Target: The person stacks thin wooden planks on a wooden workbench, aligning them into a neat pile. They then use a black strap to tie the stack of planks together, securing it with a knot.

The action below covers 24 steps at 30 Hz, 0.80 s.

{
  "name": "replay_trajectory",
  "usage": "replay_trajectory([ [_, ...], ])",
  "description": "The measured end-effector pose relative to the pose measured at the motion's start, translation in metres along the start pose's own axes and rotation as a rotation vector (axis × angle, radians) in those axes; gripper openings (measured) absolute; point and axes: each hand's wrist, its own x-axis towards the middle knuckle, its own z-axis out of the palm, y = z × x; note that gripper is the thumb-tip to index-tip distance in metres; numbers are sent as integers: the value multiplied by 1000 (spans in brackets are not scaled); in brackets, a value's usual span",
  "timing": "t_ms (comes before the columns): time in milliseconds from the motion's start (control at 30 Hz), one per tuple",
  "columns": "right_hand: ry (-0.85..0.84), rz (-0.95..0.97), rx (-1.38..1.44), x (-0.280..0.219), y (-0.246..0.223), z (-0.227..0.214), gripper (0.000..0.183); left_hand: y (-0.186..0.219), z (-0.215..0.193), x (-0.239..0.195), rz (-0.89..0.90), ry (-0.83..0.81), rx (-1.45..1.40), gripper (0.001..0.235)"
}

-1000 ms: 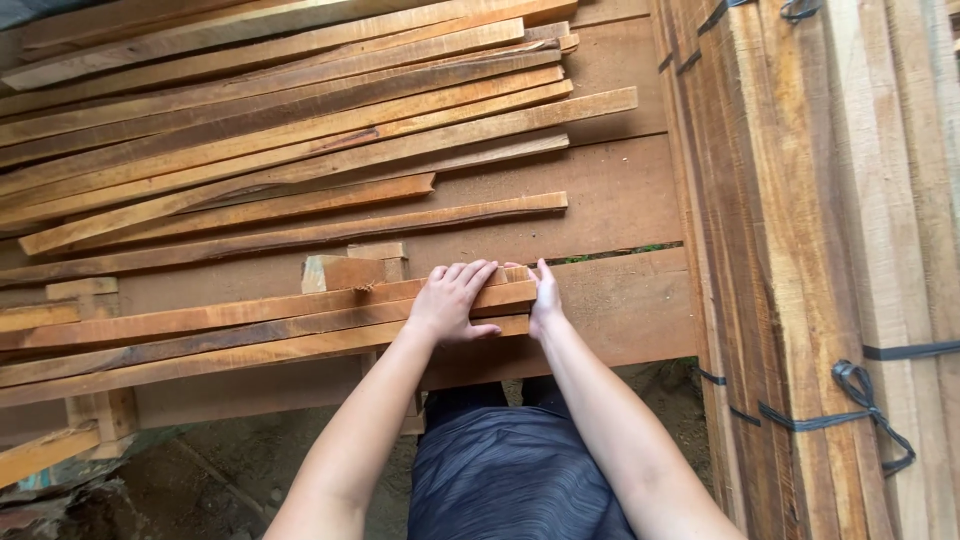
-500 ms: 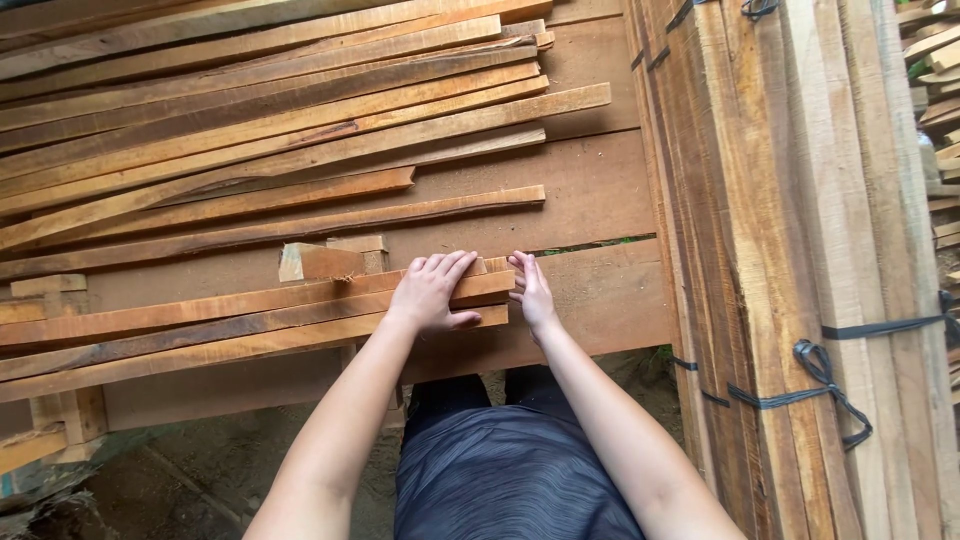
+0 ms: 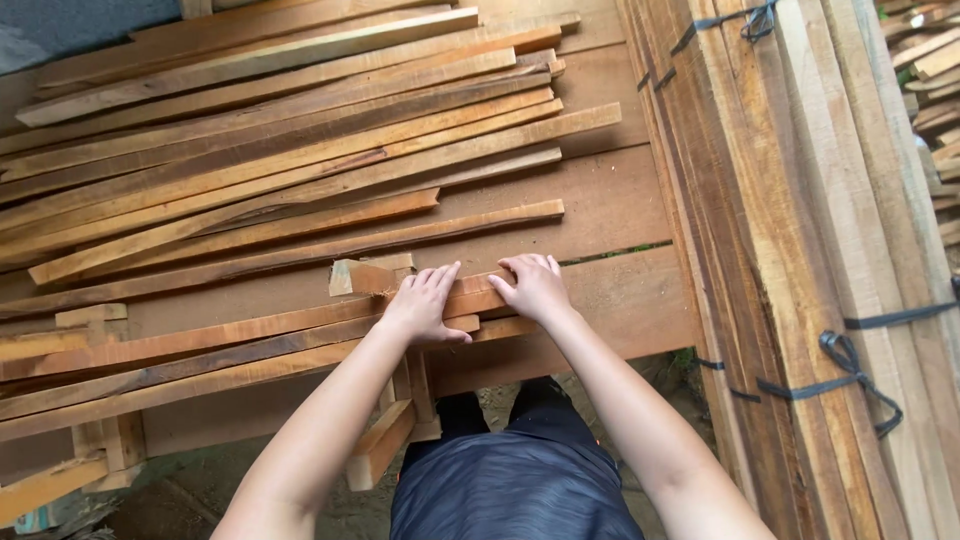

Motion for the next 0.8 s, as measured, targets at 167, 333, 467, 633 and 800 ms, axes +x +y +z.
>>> replay_trajectory([
  [167,-165,205,36,16,-6,0,45,-21,44,5,60,62,101,130],
  [333,-299,276,261,23,-13,-34,44,-20,39,4,109,176,131,125],
  [467,-325,277,374,15,-21,-55,43,-10,29,3,157,185,148,123],
  [633,-261,262,547,8,-1,-61,39,-2,29,10,184,195,63,123],
  [800,-323,438,912,25,42,-36,42,-2,39,23,208,251,62,121],
])
